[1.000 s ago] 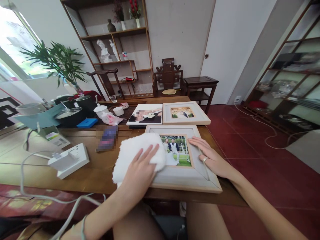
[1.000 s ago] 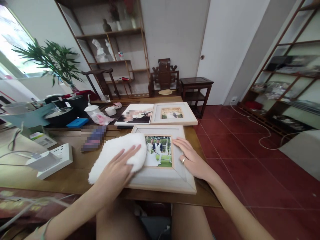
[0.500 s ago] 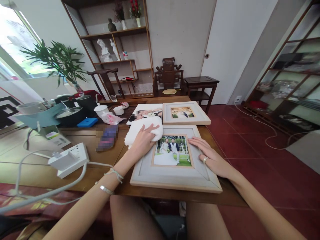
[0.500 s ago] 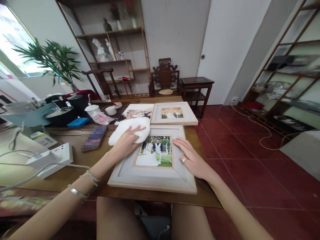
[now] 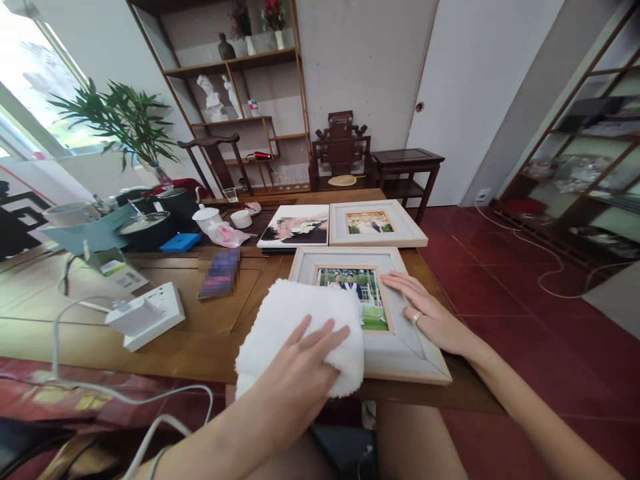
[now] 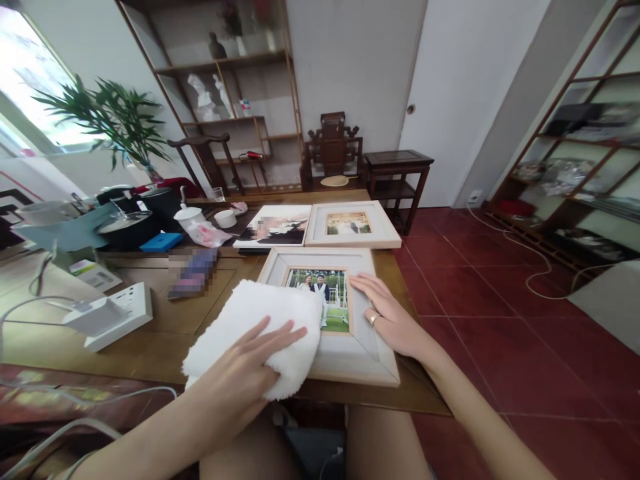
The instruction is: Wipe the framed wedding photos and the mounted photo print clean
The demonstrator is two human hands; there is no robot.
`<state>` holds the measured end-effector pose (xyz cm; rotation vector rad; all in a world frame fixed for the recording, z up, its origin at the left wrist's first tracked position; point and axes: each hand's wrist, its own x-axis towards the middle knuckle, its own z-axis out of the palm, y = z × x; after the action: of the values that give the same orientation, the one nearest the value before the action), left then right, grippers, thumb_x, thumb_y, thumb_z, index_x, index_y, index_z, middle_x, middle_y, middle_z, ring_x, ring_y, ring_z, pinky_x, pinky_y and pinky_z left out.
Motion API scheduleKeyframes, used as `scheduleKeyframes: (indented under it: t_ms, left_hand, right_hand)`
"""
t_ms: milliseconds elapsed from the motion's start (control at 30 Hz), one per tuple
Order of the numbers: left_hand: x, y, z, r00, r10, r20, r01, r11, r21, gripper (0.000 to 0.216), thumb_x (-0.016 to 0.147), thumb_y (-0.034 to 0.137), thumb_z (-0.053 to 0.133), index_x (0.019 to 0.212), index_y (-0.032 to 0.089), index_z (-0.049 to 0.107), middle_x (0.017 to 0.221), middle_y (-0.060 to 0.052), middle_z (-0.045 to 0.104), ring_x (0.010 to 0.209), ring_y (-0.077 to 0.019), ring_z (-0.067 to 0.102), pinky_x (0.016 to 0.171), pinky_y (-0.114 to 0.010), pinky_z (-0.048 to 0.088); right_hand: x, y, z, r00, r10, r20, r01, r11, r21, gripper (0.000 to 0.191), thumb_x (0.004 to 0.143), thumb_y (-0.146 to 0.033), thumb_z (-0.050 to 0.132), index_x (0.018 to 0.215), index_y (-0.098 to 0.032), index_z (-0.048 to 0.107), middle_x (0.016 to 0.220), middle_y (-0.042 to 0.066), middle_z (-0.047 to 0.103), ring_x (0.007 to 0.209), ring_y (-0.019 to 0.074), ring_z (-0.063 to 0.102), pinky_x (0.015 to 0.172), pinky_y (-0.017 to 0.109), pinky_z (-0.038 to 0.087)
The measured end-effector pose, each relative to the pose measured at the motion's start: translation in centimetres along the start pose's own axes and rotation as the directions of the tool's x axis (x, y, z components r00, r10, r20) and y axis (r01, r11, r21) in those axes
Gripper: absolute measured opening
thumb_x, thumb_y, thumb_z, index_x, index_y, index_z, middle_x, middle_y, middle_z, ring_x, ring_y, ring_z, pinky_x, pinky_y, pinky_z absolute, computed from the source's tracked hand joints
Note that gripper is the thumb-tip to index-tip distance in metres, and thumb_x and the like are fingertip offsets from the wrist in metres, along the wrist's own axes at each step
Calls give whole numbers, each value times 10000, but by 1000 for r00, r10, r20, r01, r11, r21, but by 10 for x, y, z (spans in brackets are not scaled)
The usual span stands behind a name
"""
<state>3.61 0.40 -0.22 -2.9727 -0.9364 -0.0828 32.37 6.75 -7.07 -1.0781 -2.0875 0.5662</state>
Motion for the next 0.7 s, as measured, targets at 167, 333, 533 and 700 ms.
scheduleKeyframes:
  t_ms: [167, 333, 533, 700]
  left_hand:
    - [22, -23, 2, 994, -105, 17, 103, 990, 94, 181, 782, 75, 528, 801, 159, 687, 1459, -115, 394, 1333, -306, 379, 1101, -509, 298]
    - [60, -68, 2, 982, -183, -54, 190, 966, 174, 240, 823, 61, 463, 889, 137, 681, 1471, -137, 367, 1351, -281, 354, 1112, -487, 283]
    - [93, -103, 3, 969, -228, -93, 243, 949, 200, 247, 878, 110, 428, 945, 97, 666, 1494, -139, 323, 1366, -306, 317, 1097, -479, 304]
    - [82, -77, -3, 984, -172, 40, 162, 970, 179, 225, 857, 90, 463, 927, 124, 675, 1457, -127, 397, 1341, -308, 363, 1081, -504, 309]
  right_hand:
    - [0, 0, 0, 1000, 1, 1, -1, 1000, -3, 560, 853, -140, 387, 1385, -316, 379, 1447, 41, 381, 1381, 256, 244, 1133, 544, 190]
    - [0, 2, 0, 1000, -8, -2, 8, 1000, 5, 568, 845, -137, 391, 1385, -314, 378, 1451, 38, 377, 1379, 248, 249, 1131, 533, 203]
    - [0, 1, 0, 1000, -5, -13, 5, 1000, 18, 555, 844, -165, 396, 1381, -304, 392, 1456, 43, 380, 1377, 270, 252, 1117, 568, 203]
    - [0, 1, 2, 1000, -2, -24, 3, 1000, 28, 567, 842, -144, 395, 1383, -313, 388, 1453, 41, 381, 1376, 264, 255, 1123, 551, 204]
